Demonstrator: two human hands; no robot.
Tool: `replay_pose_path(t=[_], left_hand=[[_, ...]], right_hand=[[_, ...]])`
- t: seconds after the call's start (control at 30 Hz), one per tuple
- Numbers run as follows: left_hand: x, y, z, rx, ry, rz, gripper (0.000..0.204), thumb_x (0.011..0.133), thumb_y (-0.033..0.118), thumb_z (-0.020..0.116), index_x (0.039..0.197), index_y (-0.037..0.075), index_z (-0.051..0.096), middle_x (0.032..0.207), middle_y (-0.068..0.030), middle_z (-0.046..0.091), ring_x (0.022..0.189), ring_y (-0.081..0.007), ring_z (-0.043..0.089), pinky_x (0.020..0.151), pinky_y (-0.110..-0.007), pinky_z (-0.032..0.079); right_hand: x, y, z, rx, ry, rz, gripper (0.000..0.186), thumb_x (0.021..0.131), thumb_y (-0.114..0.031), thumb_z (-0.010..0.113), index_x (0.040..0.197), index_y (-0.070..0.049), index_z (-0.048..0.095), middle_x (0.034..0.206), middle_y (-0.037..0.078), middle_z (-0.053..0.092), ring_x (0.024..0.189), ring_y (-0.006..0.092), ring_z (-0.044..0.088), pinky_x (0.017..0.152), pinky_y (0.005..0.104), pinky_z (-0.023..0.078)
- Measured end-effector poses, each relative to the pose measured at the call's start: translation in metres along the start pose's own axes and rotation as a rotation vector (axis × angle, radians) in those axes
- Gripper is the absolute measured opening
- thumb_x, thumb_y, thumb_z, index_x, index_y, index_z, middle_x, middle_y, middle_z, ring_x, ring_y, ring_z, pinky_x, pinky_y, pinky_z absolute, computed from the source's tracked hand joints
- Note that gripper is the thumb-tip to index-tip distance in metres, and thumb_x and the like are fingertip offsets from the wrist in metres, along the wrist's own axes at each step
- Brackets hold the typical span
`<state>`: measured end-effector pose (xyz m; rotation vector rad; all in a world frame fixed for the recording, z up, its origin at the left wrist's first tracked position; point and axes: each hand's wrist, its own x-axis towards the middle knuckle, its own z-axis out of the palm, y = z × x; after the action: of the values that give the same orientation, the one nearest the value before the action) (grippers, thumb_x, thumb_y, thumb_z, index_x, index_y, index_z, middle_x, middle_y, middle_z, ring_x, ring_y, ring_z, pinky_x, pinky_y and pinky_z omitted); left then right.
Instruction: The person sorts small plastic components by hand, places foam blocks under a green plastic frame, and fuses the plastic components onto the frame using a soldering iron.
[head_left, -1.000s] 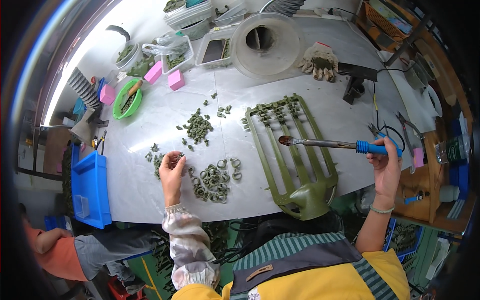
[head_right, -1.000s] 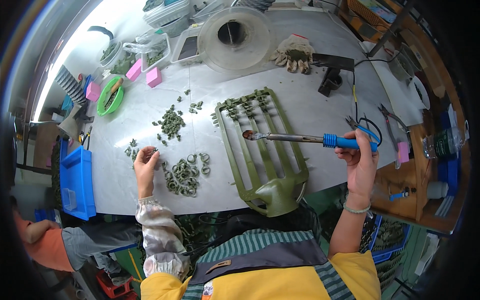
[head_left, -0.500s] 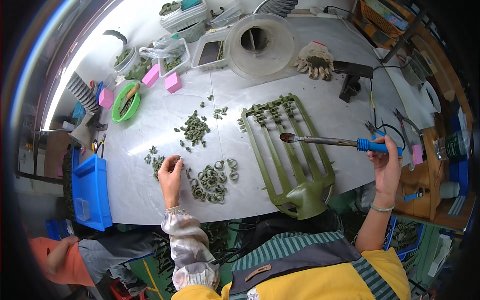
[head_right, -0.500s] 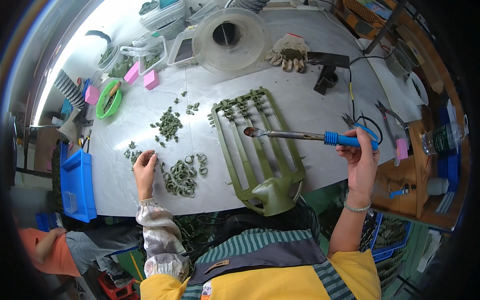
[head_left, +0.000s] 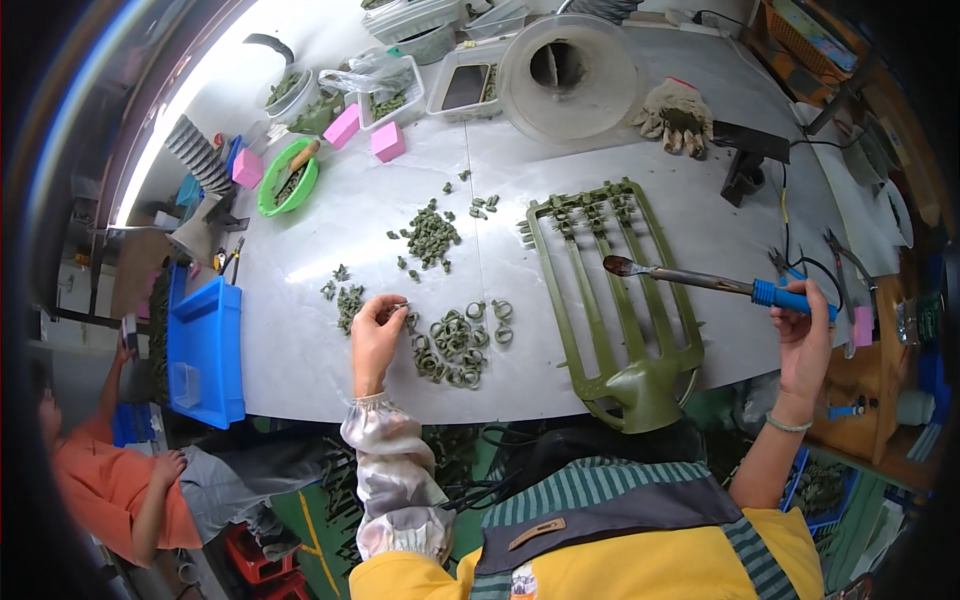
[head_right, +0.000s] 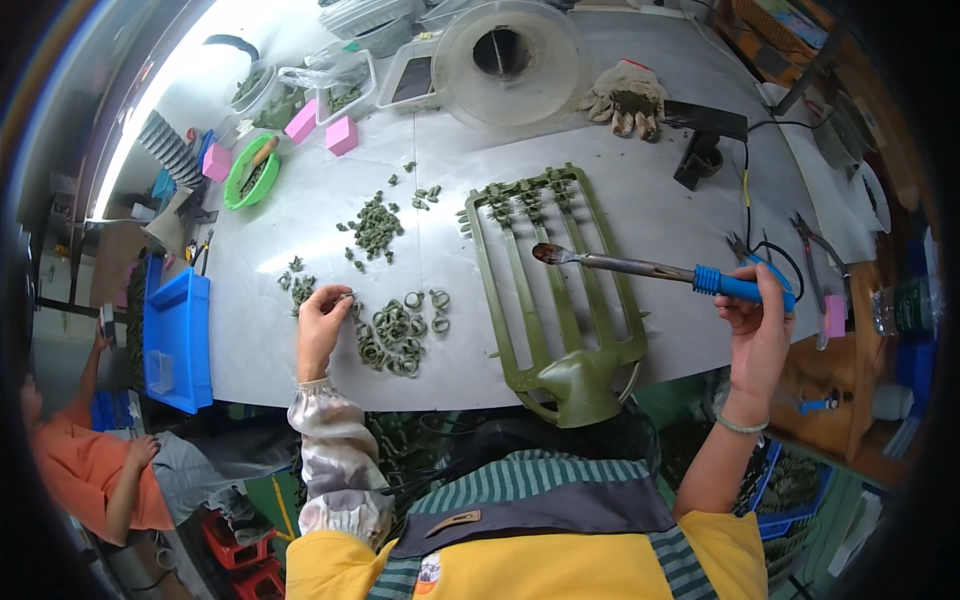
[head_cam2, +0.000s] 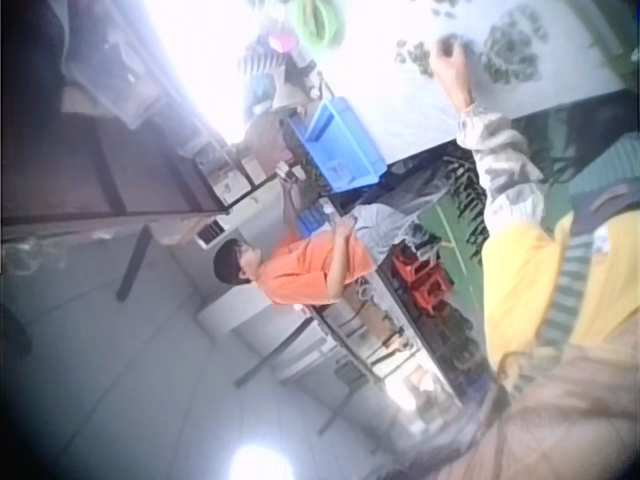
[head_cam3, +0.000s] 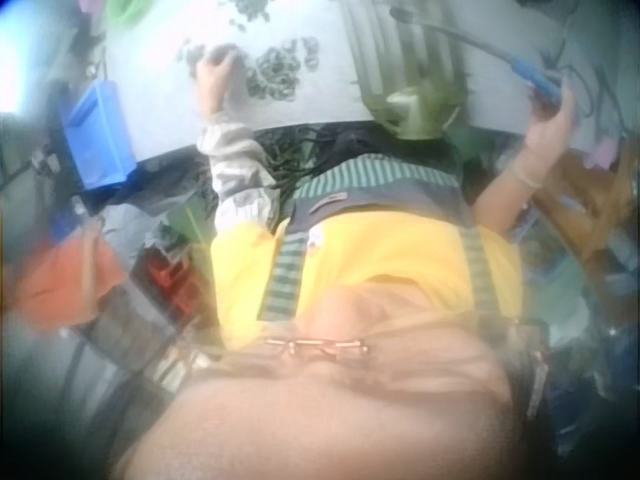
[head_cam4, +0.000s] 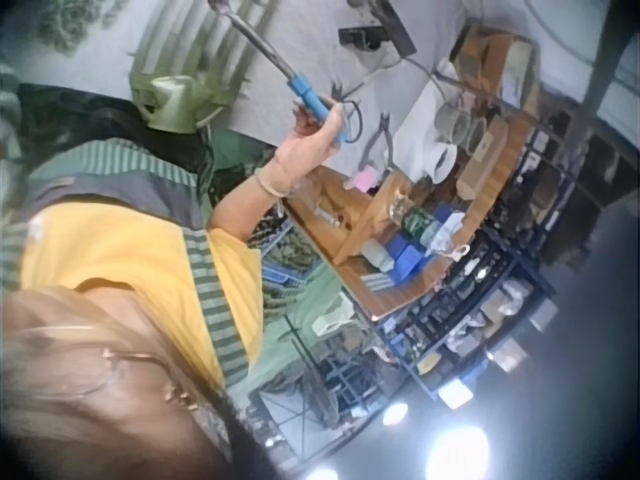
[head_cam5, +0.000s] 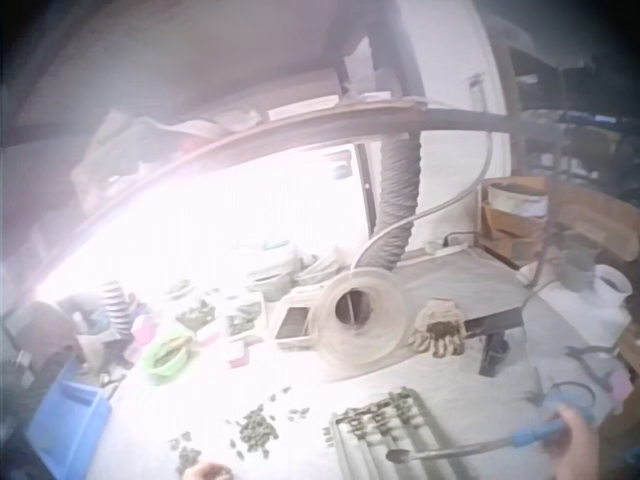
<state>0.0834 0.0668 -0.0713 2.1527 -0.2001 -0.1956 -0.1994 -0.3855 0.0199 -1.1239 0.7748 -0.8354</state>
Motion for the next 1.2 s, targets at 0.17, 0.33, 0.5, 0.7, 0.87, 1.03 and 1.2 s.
replay_pose_path(t=[0.17, 0.33, 0.5, 0.7, 0.87, 1.03, 1.2], left_hand=[[-0.002, 0.002, 0.001, 0.036, 0.017, 0.006, 0.017, 0.084, 0.004, 0.068, 0.1, -0.001, 0.068, 0.085, -0.0043, 0.068, 0.074, -0.0087, 0.06, 0.07, -0.024, 0.05], [-0.005, 0.009, 0.0, 0.096, 0.018, 0.014, 0.016, 0.084, 0.006, 0.069, 0.098, -0.001, 0.068, 0.086, -0.0068, 0.07, 0.076, -0.0108, 0.062, 0.072, -0.025, 0.051], [-0.006, 0.007, -0.001, 0.127, 0.032, 0.007, 0.016, 0.085, 0.008, 0.068, 0.097, -0.003, 0.068, 0.084, -0.0094, 0.071, 0.075, -0.0127, 0.065, 0.072, -0.027, 0.052], [-0.006, 0.001, -0.004, 0.126, 0.099, 0.008, 0.017, 0.087, 0.011, 0.066, 0.096, -0.003, 0.068, 0.083, -0.0104, 0.071, 0.075, -0.0142, 0.065, 0.071, -0.028, 0.052], [-0.008, 0.001, -0.003, 0.086, 0.115, -0.001, 0.017, 0.088, 0.009, 0.065, 0.097, -0.003, 0.069, 0.084, -0.0099, 0.071, 0.074, -0.0135, 0.066, 0.07, -0.027, 0.053], [-0.008, 0.001, -0.003, -0.028, 0.115, -0.017, 0.017, 0.088, 0.007, 0.064, 0.099, -0.004, 0.069, 0.085, -0.0089, 0.071, 0.075, -0.0131, 0.067, 0.07, -0.026, 0.053], [-0.008, -0.006, -0.004, -0.086, 0.121, -0.015, 0.016, 0.088, 0.006, 0.063, 0.1, -0.004, 0.069, 0.085, -0.0081, 0.071, 0.074, -0.0128, 0.067, 0.07, -0.025, 0.053]], right_hand=[[-0.001, 0.0, 0.0, 0.003, -0.009, -0.005, 0.03, 0.091, -0.03, 0.065, 0.089, -0.001, 0.067, 0.074, 0.007, 0.066, 0.062, 0.0137, 0.066, 0.059, 0.0211, 0.055], [0.0, 0.003, -0.003, 0.01, -0.014, 0.005, 0.03, 0.091, -0.03, 0.066, 0.089, -0.001, 0.067, 0.074, 0.007, 0.066, 0.062, 0.0137, 0.065, 0.058, 0.0216, 0.054], [-0.002, 0.001, 0.001, -0.007, 0.013, 0.004, 0.03, 0.091, -0.03, 0.066, 0.089, 0.0, 0.067, 0.074, 0.007, 0.066, 0.062, 0.0134, 0.065, 0.058, 0.0212, 0.054], [-0.003, 0.001, 0.003, -0.012, 0.018, 0.006, 0.03, 0.091, -0.03, 0.065, 0.089, -0.001, 0.067, 0.075, 0.007, 0.066, 0.062, 0.0129, 0.065, 0.059, 0.0208, 0.054], [-0.001, 0.003, 0.003, -0.013, -0.002, -0.002, 0.03, 0.091, -0.031, 0.065, 0.089, -0.001, 0.067, 0.076, 0.007, 0.067, 0.062, 0.0125, 0.066, 0.059, 0.0202, 0.055], [-0.002, 0.001, 0.002, -0.022, 0.002, 0.007, 0.03, 0.091, -0.031, 0.066, 0.089, -0.001, 0.067, 0.075, 0.007, 0.066, 0.062, 0.0126, 0.066, 0.059, 0.0199, 0.055], [-0.003, 0.001, 0.002, -0.021, 0.009, 0.009, 0.03, 0.091, -0.031, 0.066, 0.089, -0.001, 0.067, 0.076, 0.007, 0.067, 0.063, 0.0128, 0.066, 0.059, 0.0203, 0.056]])
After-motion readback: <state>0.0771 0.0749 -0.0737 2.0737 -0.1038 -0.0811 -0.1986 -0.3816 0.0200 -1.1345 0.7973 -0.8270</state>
